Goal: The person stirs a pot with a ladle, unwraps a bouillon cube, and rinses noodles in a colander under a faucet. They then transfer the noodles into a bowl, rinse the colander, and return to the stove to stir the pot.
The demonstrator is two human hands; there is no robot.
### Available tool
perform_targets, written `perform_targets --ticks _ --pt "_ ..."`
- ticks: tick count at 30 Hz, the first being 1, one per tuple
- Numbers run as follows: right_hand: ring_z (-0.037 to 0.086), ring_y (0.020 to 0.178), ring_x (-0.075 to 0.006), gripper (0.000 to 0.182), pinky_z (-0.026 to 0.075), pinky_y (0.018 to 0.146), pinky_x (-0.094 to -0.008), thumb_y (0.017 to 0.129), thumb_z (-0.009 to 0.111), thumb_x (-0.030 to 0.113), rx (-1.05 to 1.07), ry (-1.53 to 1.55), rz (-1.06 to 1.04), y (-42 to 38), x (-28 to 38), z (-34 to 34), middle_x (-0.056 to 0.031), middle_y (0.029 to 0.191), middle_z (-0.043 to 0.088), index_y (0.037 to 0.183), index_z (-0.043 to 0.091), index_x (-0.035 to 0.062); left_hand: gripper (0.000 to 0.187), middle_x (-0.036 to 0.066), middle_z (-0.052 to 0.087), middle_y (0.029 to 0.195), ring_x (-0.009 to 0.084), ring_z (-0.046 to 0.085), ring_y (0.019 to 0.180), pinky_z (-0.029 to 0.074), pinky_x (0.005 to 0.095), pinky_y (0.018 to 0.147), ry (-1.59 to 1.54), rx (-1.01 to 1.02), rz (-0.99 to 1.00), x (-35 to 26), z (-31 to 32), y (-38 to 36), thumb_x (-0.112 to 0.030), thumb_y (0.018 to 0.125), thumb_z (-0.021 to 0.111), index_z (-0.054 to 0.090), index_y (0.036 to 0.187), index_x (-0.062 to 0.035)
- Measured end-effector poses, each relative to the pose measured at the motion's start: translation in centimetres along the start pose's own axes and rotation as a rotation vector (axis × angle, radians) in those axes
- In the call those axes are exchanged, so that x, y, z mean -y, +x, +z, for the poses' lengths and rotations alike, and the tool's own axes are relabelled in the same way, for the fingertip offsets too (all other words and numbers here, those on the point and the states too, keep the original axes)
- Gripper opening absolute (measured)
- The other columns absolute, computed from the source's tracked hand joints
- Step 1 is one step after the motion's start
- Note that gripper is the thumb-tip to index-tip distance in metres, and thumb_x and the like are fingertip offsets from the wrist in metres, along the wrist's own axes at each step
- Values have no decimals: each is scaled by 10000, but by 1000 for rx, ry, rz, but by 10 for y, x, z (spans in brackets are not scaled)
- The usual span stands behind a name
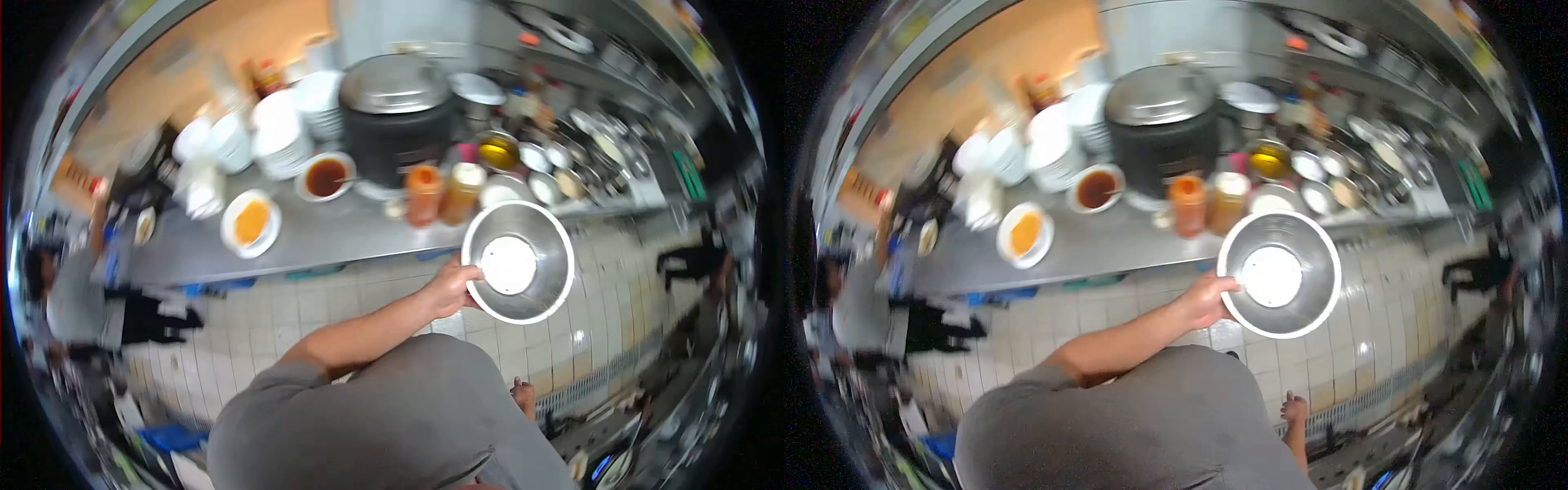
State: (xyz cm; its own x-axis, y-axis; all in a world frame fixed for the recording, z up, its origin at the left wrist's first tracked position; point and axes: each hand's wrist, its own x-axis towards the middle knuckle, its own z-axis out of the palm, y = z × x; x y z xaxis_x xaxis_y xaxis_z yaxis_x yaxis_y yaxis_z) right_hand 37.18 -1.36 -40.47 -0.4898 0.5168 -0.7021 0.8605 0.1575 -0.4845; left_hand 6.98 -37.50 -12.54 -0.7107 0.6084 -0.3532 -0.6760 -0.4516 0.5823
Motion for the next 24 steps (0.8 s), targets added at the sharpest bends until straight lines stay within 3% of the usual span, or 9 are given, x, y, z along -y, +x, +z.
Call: perform_targets --ticks 2,3,7,14,18,20,22,23,24 --pt "624 549 -238 282 503 428 -374 987 569 223 -114 33 190 -9 -34 -33 -133 722 611 973 590 -58 518 181 587 1284 337 636 1124 563 560 889 -32 141 -53 34 15 30 -110 892 539 430 1388 -8" --pt "624 549 -238 282 503 428 -374 987 569 223 -157 109 226 -5 -41 -48 -133 722 611 973 590 -58 539 185 584 1288 347 621 1147 529 576 943 -25 63 -40 44 29 44 -122 892 542 414 1404 -12" --pt "628 585 -223 233 519 483 -357 959 600 228 -203 356 172 26 -86 -113 -101 706 598 898 578 3 551 202 544 1335 373 616 1142 518 587 952 38 33 -95 74 58 95 -139 902 516 384 1419 -1" --pt "646 657 -214 279 537 552 -343 980 539 275 -288 873 13 114 9 -221 -107 801 633 931 606 9 531 231 557 1317 382 617 1142 525 588 946 89 24 -243 91 118 207 -236 935 474 406 1387 35" --pt "628 682 -196 217 512 545 -345 990 531 223 -279 379 -98 190 24 -266 -88 755 607 904 582 30 508 201 594 1290 349 627 1134 533 545 945 125 76 -276 105 153 303 -269 950 488 443 1366 20" --pt "615 663 -202 232 477 517 -375 989 533 224 -254 64 -130 313 -120 -255 -72 716 594 866 576 32 502 182 610 1273 330 633 1127 537 527 937 157 67 -276 109 183 348 -275 954 494 452 1363 14" --pt "593 602 -287 328 460 589 -464 946 531 222 -175 228 80 217 -50 -287 -146 577 541 700 570 9 482 147 630 1253 281 644 1104 533 487 931 187 128 -287 111 221 391 -284 962 505 474 1358 -12" --pt "557 576 -266 275 419 537 -454 948 536 169 -27 -286 25 195 -33 -307 -109 528 471 732 561 2 482 147 630 1253 281 644 1104 533 487 931 179 122 -279 113 236 416 -284 962 505 474 1358 -12" --pt "555 575 -268 271 421 538 -456 949 540 177 -25 -356 45 197 -42 -313 -110 536 474 743 565 2 474 139 632 1252 265 647 1095 529 477 930 152 203 -365 115 251 444 -288 964 510 482 1357 -25"
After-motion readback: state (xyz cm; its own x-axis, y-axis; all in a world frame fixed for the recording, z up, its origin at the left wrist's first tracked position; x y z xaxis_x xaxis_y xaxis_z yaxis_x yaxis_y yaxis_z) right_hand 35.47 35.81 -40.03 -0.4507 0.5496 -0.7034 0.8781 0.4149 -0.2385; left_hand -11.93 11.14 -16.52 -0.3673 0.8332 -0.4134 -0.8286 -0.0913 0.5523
